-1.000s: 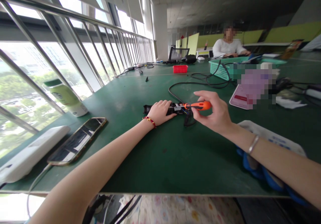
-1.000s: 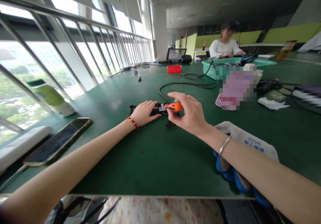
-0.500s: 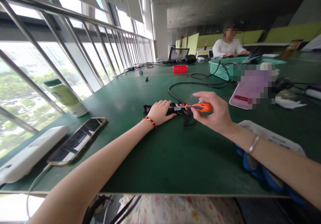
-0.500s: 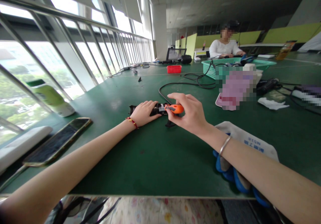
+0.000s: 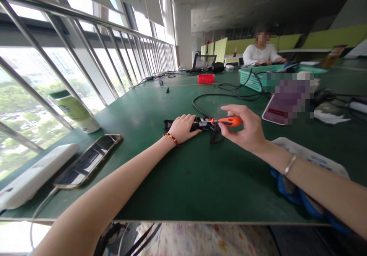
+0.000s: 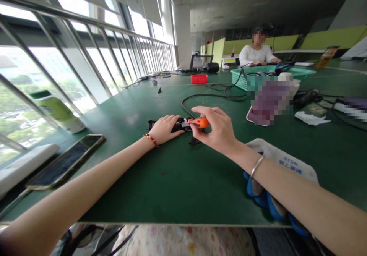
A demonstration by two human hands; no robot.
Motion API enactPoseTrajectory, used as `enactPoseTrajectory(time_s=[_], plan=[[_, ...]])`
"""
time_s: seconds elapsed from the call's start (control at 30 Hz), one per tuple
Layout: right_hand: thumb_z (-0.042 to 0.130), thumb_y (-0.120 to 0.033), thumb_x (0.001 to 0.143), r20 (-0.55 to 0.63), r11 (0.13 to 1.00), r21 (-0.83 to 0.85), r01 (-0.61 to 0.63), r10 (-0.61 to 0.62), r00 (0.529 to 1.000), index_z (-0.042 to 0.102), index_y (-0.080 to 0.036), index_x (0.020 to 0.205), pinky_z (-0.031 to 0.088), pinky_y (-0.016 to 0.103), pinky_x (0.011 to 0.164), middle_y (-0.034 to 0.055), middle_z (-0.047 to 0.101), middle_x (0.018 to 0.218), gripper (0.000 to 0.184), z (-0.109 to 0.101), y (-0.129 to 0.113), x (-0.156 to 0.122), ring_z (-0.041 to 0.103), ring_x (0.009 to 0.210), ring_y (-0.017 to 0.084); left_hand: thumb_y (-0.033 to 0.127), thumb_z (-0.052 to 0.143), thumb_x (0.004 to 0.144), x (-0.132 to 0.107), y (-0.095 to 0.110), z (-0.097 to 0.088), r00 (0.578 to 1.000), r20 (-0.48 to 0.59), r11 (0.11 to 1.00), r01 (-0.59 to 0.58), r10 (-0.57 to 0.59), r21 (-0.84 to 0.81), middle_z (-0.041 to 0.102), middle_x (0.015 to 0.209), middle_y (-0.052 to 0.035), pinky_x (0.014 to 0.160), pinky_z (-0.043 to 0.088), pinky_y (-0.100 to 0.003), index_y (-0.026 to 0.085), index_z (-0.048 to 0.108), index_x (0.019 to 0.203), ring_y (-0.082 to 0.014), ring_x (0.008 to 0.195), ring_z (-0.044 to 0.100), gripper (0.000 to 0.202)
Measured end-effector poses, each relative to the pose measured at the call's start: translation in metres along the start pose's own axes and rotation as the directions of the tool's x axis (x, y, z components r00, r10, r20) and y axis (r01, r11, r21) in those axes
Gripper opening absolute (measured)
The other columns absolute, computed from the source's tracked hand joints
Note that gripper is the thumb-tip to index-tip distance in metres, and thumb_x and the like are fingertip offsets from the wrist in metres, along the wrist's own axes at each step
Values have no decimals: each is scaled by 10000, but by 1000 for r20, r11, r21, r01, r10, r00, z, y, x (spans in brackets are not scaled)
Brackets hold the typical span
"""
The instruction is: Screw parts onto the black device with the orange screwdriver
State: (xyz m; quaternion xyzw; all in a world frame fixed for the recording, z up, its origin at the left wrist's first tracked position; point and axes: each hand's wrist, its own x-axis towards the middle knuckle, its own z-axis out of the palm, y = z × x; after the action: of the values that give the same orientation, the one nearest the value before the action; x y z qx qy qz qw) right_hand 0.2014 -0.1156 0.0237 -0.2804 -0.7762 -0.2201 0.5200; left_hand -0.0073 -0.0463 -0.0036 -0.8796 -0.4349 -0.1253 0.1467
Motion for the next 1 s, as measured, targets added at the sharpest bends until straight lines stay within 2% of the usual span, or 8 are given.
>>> enactPoseTrajectory(time_s=[0.1,0.27,0.43,0.5,0.67,0.83,0.93,1.0], plan=[[597,-216,733,-23,1000,10,14,-14,1000,464,-229,1164,532,350,735,62,642,992,451,0,1,-1,633,831,214,536,442,832,0,0,0,1000,0,1000,5,-5,-3,590,1089,-108,831,416,-365,135,461,1201,-249,979,539,546],[608,-248,741,18,1000,-10,0,0,1000,530,-236,1047,528,317,660,12,636,764,316,-1,-1,1,608,645,173,542,433,833,0,0,2,1000,-5,1000,-3,3,8,588,1095,-109,835,413,-359,135,457,1202,-249,985,537,550],[600,-213,729,-32,1000,7,26,-25,999,488,-218,1125,531,344,731,62,648,968,411,-1,-1,1,631,812,209,559,415,833,0,-1,0,1000,-3,1000,-18,18,3,591,1084,-109,834,418,-360,130,461,1201,-251,979,540,566],[595,-226,730,-20,1000,3,15,-15,1000,505,-220,1105,527,345,717,47,656,897,386,-2,0,2,630,779,206,556,403,840,-1,-3,-1,1000,2,999,-31,31,-7,588,1087,-112,847,417,-361,131,451,1214,-247,981,541,568],[588,-238,730,101,1000,25,-13,10,995,581,-243,830,495,329,700,-21,633,634,101,-2,-3,3,585,607,166,509,404,861,1,-6,-5,997,49,998,-53,54,-19,580,1113,-115,856,421,-344,143,443,1219,-231,992,551,514],[512,-211,750,319,983,126,-131,85,944,593,-223,782,453,291,611,-8,662,739,88,-11,-2,12,580,607,142,575,468,808,3,-7,-14,992,120,999,29,-27,-18,617,1051,-82,752,449,-314,179,486,1110,-236,956,588,498],[474,-197,771,83,995,10,-99,98,992,606,-203,750,458,318,638,38,627,719,133,-32,13,28,584,677,168,633,537,723,2,-11,-21,973,180,987,154,-145,-38,642,959,-64,655,452,-299,192,479,1075,-241,868,616,568],[508,-196,759,-127,952,-267,-146,116,985,638,-157,799,437,371,707,101,628,787,142,-48,33,36,588,824,224,642,576,676,2,-16,-25,956,199,974,225,-217,-22,645,930,-70,630,449,-303,189,500,1035,-255,850,619,583]])
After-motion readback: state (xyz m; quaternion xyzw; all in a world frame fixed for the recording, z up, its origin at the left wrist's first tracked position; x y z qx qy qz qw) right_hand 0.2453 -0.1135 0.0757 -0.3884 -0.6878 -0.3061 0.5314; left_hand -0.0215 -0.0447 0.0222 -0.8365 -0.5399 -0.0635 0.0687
